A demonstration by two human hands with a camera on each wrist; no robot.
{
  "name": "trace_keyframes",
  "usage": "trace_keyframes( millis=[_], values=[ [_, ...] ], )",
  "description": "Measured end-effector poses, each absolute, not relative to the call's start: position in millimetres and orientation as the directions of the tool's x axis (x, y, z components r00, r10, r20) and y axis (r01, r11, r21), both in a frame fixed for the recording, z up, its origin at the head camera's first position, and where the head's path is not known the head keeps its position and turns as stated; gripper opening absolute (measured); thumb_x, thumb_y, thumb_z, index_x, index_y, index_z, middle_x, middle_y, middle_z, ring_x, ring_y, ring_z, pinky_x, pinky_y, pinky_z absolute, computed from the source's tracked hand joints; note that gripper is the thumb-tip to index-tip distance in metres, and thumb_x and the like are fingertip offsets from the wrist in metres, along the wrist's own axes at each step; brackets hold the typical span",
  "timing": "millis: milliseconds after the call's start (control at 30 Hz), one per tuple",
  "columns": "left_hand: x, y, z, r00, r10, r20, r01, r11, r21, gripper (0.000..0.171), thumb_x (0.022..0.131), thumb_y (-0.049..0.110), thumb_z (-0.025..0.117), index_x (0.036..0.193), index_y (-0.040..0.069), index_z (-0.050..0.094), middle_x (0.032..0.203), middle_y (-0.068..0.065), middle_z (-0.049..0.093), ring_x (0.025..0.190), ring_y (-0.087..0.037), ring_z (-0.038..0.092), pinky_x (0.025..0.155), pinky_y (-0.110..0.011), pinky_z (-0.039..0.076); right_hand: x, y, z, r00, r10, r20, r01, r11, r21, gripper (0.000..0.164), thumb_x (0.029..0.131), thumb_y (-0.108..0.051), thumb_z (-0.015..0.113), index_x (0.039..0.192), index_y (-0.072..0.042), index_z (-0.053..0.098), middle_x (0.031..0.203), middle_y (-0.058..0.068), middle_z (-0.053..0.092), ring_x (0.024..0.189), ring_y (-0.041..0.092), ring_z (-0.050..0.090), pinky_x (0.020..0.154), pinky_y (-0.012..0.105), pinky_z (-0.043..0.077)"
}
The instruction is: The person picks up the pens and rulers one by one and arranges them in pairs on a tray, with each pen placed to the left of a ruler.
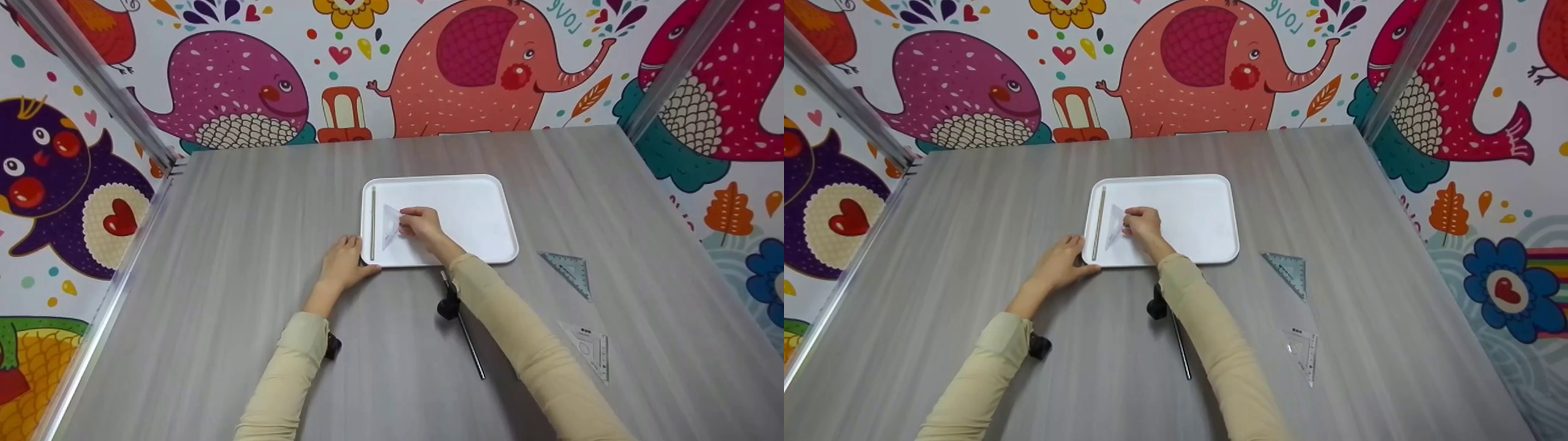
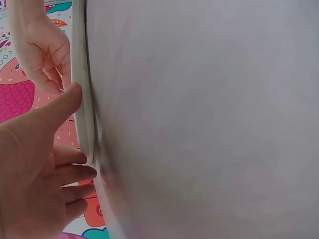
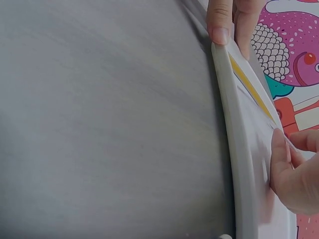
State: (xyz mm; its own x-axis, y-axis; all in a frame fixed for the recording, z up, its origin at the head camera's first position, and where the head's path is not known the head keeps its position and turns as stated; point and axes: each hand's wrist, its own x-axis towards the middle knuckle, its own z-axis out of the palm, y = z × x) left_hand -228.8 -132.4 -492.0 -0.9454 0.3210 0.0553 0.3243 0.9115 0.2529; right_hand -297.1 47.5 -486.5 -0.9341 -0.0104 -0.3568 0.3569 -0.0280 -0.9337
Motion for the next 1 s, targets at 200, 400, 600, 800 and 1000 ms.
trace_keyframes(
  millis=[200,400,600,800,1000],
  values=[
    [-228.7,-132.7,-492.7,-0.944,0.326,0.058,0.33,0.911,0.248,0.071,0.075,0.046,0.067,0.118,-0.008,0.05,0.115,-0.022,0.054,0.111,-0.034,0.047,0.096,-0.041,0.038,-294.5,43.1,-483.6,-0.953,0.041,-0.299,0.301,0.062,-0.952,0.035,0.081,0.006,0.053,0.115,0.012,0.056,0.094,0.017,0.06,0.063,0.012,0.058,0.065,0.025,0.054],
    [-228.8,-133.6,-494.9,-0.943,0.327,0.07,0.334,0.914,0.229,0.073,0.075,0.047,0.067,0.119,-0.007,0.05,0.115,-0.022,0.055,0.11,-0.033,0.048,0.094,-0.041,0.039,-333.1,50.9,-551.3,-0.999,0.004,-0.041,0.041,0.171,-0.984,0.035,0.072,-0.002,0.055,0.104,0.001,0.066,0.077,0.007,0.061,0.063,0.012,0.06,0.056,0.022,0.053],
    [-231.0,-133.8,-496.4,-0.942,0.328,0.078,0.337,0.912,0.235,0.072,0.075,0.046,0.067,0.119,-0.008,0.05,0.116,-0.023,0.054,0.112,-0.034,0.047,0.096,-0.042,0.038,-298.8,40.3,-493.8,-0.999,-0.011,-0.05,0.041,0.432,-0.901,0.038,0.073,0.006,0.05,0.109,0.008,0.061,0.086,0.015,0.059,0.063,0.022,0.063,0.054,0.027,0.054],
    [-230.5,-134.2,-495.6,-0.94,0.328,0.093,0.341,0.91,0.237,0.072,0.073,0.047,0.068,0.117,-0.008,0.051,0.114,-0.023,0.055,0.11,-0.034,0.048,0.094,-0.042,0.039,-348.2,49.5,-566.6,-0.992,-0.091,0.085,-0.118,0.474,-0.872,0.039,0.067,0.004,0.049,0.103,0.007,0.063,0.08,0.009,0.055,0.051,0.019,0.063,0.043,0.027,0.052],
    [-228.8,-134.1,-494.1,-0.943,0.326,0.076,0.334,0.911,0.243,0.072,0.075,0.047,0.068,0.118,-0.008,0.051,0.116,-0.023,0.054,0.112,-0.034,0.047,0.096,-0.042,0.039,-354.2,55.6,-581.7,-0.958,-0.107,0.267,-0.274,0.628,-0.729,0.039,0.061,0.001,0.054,0.098,0.005,0.065,0.077,0.008,0.053,0.067,0.015,0.051,0.059,0.022,0.045]
  ],
)
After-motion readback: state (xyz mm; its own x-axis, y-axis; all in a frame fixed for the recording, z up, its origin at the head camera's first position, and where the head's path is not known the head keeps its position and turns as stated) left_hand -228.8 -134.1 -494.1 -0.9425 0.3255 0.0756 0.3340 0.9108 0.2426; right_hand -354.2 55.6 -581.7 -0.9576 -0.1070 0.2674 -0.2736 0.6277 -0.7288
